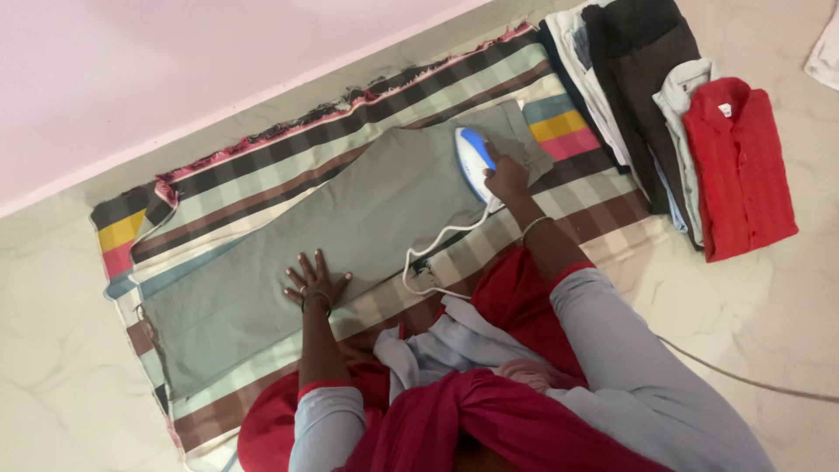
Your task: The person irons a pair of grey trousers laid out on a striped mat on the floor. They use a handheld electric iron to smooth the fabric, periodically lifting and repositioning the trousers to access different sections.
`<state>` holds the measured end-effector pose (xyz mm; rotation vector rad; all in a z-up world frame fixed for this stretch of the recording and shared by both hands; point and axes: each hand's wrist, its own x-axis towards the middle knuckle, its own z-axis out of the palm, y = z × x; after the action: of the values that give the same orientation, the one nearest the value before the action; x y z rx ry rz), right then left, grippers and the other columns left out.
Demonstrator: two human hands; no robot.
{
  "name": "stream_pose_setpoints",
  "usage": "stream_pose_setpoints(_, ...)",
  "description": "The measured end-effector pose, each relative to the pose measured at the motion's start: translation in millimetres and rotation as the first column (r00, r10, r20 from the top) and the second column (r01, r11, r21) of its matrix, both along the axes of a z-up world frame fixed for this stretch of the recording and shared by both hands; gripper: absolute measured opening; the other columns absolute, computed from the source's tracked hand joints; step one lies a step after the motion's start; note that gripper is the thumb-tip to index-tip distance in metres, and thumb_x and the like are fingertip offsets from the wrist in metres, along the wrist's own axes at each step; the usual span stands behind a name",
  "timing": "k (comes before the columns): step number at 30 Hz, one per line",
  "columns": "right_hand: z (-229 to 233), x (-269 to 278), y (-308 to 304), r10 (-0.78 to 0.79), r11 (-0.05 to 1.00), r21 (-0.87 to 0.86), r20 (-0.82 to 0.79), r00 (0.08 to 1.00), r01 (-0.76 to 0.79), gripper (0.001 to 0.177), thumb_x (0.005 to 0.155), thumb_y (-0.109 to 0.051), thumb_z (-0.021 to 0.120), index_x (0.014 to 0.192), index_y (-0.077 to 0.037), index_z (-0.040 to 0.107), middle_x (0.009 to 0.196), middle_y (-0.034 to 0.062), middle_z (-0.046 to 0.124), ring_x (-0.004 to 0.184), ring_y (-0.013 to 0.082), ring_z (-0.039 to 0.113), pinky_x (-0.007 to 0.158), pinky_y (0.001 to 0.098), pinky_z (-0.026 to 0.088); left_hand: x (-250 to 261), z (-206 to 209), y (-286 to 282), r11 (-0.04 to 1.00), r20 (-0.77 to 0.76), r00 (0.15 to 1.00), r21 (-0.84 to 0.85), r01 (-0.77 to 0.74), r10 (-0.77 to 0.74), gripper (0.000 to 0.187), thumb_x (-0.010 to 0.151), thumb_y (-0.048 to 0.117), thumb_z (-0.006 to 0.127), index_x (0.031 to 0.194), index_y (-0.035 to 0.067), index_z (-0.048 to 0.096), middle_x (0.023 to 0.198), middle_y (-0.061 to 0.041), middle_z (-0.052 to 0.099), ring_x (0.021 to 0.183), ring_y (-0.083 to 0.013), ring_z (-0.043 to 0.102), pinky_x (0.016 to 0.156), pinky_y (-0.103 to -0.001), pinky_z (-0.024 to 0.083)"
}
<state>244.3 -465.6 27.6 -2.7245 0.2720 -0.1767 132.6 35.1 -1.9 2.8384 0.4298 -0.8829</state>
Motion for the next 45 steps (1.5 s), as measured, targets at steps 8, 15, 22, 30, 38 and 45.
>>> stream_pose_setpoints(8, 23, -12, -55, -0.109, 0.993, -0.050, 0.018, 0.994, 0.110, 0.074, 0.082, -0.028, 0.076, 0.151, -0.035, 0.051, 0.103, 0.0216, 0.070, 0.095, 0.0432, 0.068, 0.080, 0.0558, 0.053, 24, 3, 0, 0.999, -0.068, 0.998, 0.025, 0.020, -0.019, 0.125, 0.072, 0.074, 0.071, 0.165, 0.041, -0.004, 0.176, -0.002, -0.018, 0.155, -0.0509, -0.010, 0.119, -0.073, 0.018)
stream_pose_setpoints(15, 2, -4, 8, 0.051, 0.997, 0.054, 0.084, 0.995, -0.056, 0.071, 0.084, -0.029, 0.078, 0.149, -0.037, 0.050, 0.109, 0.0164, 0.073, 0.098, 0.0413, 0.069, 0.084, 0.0540, 0.053, 7, 2, -25, 0.999, -0.054, 0.998, -0.031, -0.040, 0.039, 0.140, 0.066, 0.075, 0.079, 0.165, 0.037, -0.011, 0.172, -0.011, -0.025, 0.155, -0.0504, -0.018, 0.119, -0.075, 0.015)
stream_pose_setpoints(22, -8, 14, 34, 0.131, 0.991, -0.035, 0.080, 0.988, -0.128, 0.077, 0.082, -0.027, 0.078, 0.153, -0.036, 0.048, 0.101, 0.0172, 0.069, 0.095, 0.0410, 0.068, 0.081, 0.0547, 0.052, -1, 19, -26, 0.999, -0.101, 0.994, -0.022, -0.049, 0.047, 0.142, 0.067, 0.084, 0.073, 0.163, 0.034, -0.019, 0.169, -0.011, -0.031, 0.153, -0.0467, -0.025, 0.122, -0.071, 0.004)
stream_pose_setpoints(30, 33, 16, -70, -0.130, 0.990, -0.045, 0.041, 0.991, 0.132, 0.072, 0.088, -0.028, 0.074, 0.155, -0.025, 0.048, 0.100, 0.0230, 0.069, 0.093, 0.0459, 0.069, 0.080, 0.0564, 0.055, -2, 27, -31, 0.996, -0.111, 0.991, -0.019, -0.083, 0.080, 0.143, 0.065, 0.083, 0.074, 0.162, 0.036, -0.019, 0.170, -0.009, -0.030, 0.154, -0.0442, -0.025, 0.123, -0.068, 0.004)
stream_pose_setpoints(38, 42, -9, -97, -0.117, 0.993, 0.029, -0.030, 0.993, 0.118, 0.070, 0.083, -0.029, 0.078, 0.149, -0.019, 0.057, 0.110, 0.0230, 0.071, 0.102, 0.0444, 0.068, 0.087, 0.0550, 0.053, 5, 13, -3, 0.998, -0.077, 0.997, -0.065, 0.019, -0.024, 0.131, 0.068, 0.073, 0.079, 0.164, 0.031, 0.001, 0.171, -0.011, -0.011, 0.155, -0.0491, -0.004, 0.123, -0.066, 0.018)
stream_pose_setpoints(45, 42, -36, -17, 0.131, 0.908, 0.345, 0.306, 0.943, -0.238, 0.070, 0.083, -0.019, 0.083, 0.147, -0.011, 0.056, 0.132, 0.0198, 0.069, 0.116, 0.0326, 0.070, 0.097, 0.0415, 0.054, -12, -21, -117, 0.620, 0.556, 0.819, -0.594, 0.512, -0.144, 0.122, 0.068, 0.061, 0.088, 0.161, 0.013, 0.026, 0.165, -0.013, 0.030, 0.155, -0.0344, 0.024, 0.131, -0.049, 0.016)
